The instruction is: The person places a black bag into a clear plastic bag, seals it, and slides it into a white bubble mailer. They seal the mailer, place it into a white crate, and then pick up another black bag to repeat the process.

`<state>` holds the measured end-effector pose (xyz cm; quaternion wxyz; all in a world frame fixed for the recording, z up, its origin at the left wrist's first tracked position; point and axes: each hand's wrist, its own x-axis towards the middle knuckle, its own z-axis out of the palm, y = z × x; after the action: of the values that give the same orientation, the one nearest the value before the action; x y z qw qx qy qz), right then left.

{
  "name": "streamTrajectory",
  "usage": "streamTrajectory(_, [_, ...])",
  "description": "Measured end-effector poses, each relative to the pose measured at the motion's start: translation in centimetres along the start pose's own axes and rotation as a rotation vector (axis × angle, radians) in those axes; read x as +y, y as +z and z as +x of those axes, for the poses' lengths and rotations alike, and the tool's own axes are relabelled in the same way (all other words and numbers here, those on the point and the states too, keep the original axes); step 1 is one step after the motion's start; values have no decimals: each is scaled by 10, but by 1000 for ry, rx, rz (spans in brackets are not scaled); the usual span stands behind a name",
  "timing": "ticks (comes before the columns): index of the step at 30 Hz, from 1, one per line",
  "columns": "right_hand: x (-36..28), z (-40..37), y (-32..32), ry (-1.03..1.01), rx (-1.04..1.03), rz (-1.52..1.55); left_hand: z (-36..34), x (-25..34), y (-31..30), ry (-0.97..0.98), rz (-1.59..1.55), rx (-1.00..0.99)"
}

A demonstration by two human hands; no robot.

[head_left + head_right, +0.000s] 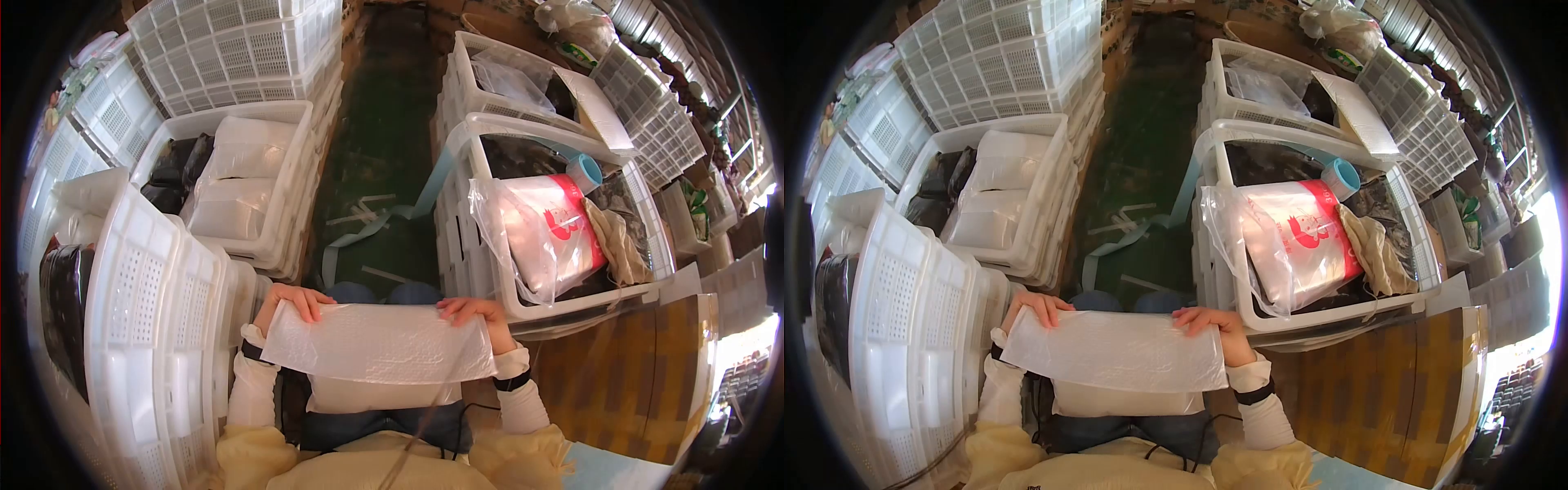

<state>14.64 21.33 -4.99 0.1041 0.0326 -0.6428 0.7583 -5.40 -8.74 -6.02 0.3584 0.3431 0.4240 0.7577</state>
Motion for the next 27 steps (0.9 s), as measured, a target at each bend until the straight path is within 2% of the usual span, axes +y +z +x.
streamTrajectory(1, [1, -2, 0, -43, -29, -20, -2, -1, 0, 5, 3, 3])
streamTrajectory(3, [2, -7, 2, 2, 0, -4, -6, -3, 0, 14, 11, 7])
streamTrajectory(6, [6, -12, 3, 7, 34, 32, -14, 13, 3, -73, 220, -37])
streamTrajectory(9, [10, -12, 8, 8, 117, 41, -27, 34, 20, 31, 754, 53])
streamTrajectory(12, [-15, -18, 21, -31, 213, -166, -42, 36, 31, 109, 729, 208])
streamTrajectory(13, [-33, -17, 40, -63, 408, -172, -46, 35, 39, 137, 701, 277])
streamTrajectory(14, [-49, -14, 62, -92, 604, -174, -48, 39, 53, 124, 614, 432])
streamTrajectory(15, [-65, -8, 80, -224, 708, -440, -47, 41, 66, 87, 593, 562])
streamTrajectory(17, [-89, 4, 111, -506, 887, -969, -50, 35, 79, -42, 340, 799])
streamTrajectory(20, [-110, 10, 132, -584, 38, -1161, -43, 38, 83, 5, 256, 831])
streamTrajectory(21, [-103, 28, 148, -587, -125, -1112, -42, 40, 83, 10, 273, 832])
streamTrajectory(22, [-92, 41, 167, -536, -181, -1110, -42, 40, 83, 34, 223, 821])
streamTrajectory(24, [-67, 69, 191, -629, -150, -1087, -42, 38, 82, 88, 125, 798])
streamTrajectory(27, [-52, 97, 206, -643, -157, -1102, -49, 34, 75, 105, 92, 746])
